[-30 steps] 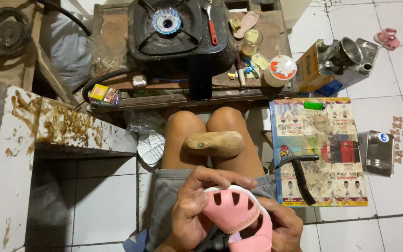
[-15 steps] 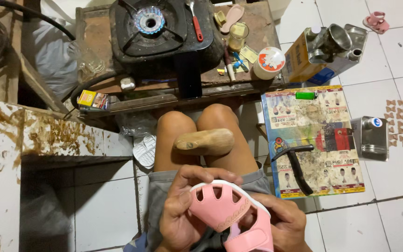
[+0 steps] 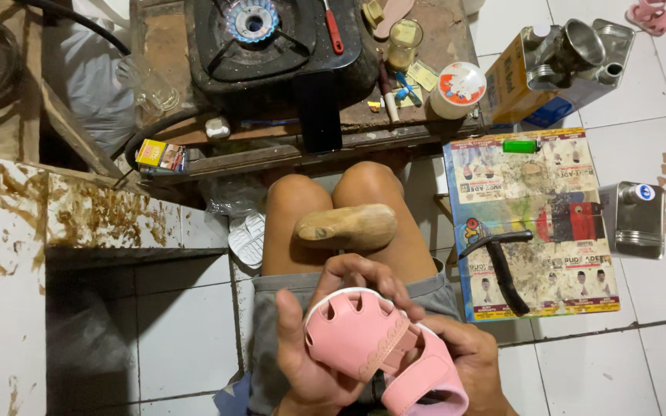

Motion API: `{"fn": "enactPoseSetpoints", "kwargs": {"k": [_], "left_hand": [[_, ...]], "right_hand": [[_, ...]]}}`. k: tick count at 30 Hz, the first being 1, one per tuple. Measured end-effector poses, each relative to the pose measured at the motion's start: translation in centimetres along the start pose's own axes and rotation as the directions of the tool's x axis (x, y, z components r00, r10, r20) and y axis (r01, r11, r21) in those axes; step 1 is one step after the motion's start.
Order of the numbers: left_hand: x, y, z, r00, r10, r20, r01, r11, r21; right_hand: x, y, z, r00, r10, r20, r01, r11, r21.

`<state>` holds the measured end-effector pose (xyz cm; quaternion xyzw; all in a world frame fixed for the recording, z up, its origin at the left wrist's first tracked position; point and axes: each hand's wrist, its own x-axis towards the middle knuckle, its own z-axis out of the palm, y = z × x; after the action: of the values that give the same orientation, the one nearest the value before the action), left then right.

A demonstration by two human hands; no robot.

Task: The person assembles pink slippers by inserting wooden shoe trees into the uppers, heating the uppers over a gas burner, and pressing the heated uppers onto white soles. They then use a curved metal tool to trim excess material around the sole edges. The person repeats this process for multiple slippers.

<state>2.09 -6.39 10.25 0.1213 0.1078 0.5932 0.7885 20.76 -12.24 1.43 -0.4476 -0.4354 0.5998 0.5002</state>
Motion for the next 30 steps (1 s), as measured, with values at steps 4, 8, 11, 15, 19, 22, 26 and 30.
{"fn": "enactPoseSetpoints", "kwargs": {"k": [4, 8, 11, 15, 19, 22, 26, 30], "left_hand": [[0.0, -0.2, -0.1, 0.998, 0.043, -0.055, -0.043, 0.999, -0.014], [0.0, -0.5, -0.3, 0.994, 0.090, -0.065, -0.094, 0.994, -0.055], [-0.1, -0.5, -0.3, 0.991, 0.134, -0.012, -0.134, 0.975, -0.176], [0.0, -0.1, -0.1, 0.991, 0.129, -0.036, -0.130, 0.991, -0.033], [0.3, 0.0, -0.1, 0.985, 0.086, -0.152, -0.090, 0.996, -0.018], [0.4, -0.1, -0.1, 0.993, 0.075, -0.090, -0.087, 0.987, -0.137], [0.1, -0.1, -0.4, 0.996, 0.061, -0.060, -0.072, 0.978, -0.197], [-0.1, 0.0, -0.9, 0.997, 0.059, -0.056, -0.068, 0.985, -0.161]], "right_hand": [[0.0, 0.2, -0.3, 0.999, 0.033, 0.041, -0.031, 0.999, -0.035], [0.2, -0.1, -0.2, 0.996, 0.076, 0.057, -0.077, 0.997, 0.017], [0.3, -0.5, 0.2, 0.965, 0.256, 0.063, -0.255, 0.967, -0.030], [0.3, -1.2, 0.6, 0.990, 0.113, 0.081, -0.101, 0.985, -0.140], [0.5, -1.6, 0.5, 0.990, 0.120, 0.075, -0.120, 0.993, -0.011], [0.7, -1.7, 0.5, 0.987, 0.095, 0.132, -0.090, 0.995, -0.042], [0.8, -2.2, 1.0, 0.981, 0.073, 0.177, -0.051, 0.990, -0.128], [1.0, -3.7, 1.6, 0.976, -0.057, 0.209, 0.087, 0.987, -0.138]]}}
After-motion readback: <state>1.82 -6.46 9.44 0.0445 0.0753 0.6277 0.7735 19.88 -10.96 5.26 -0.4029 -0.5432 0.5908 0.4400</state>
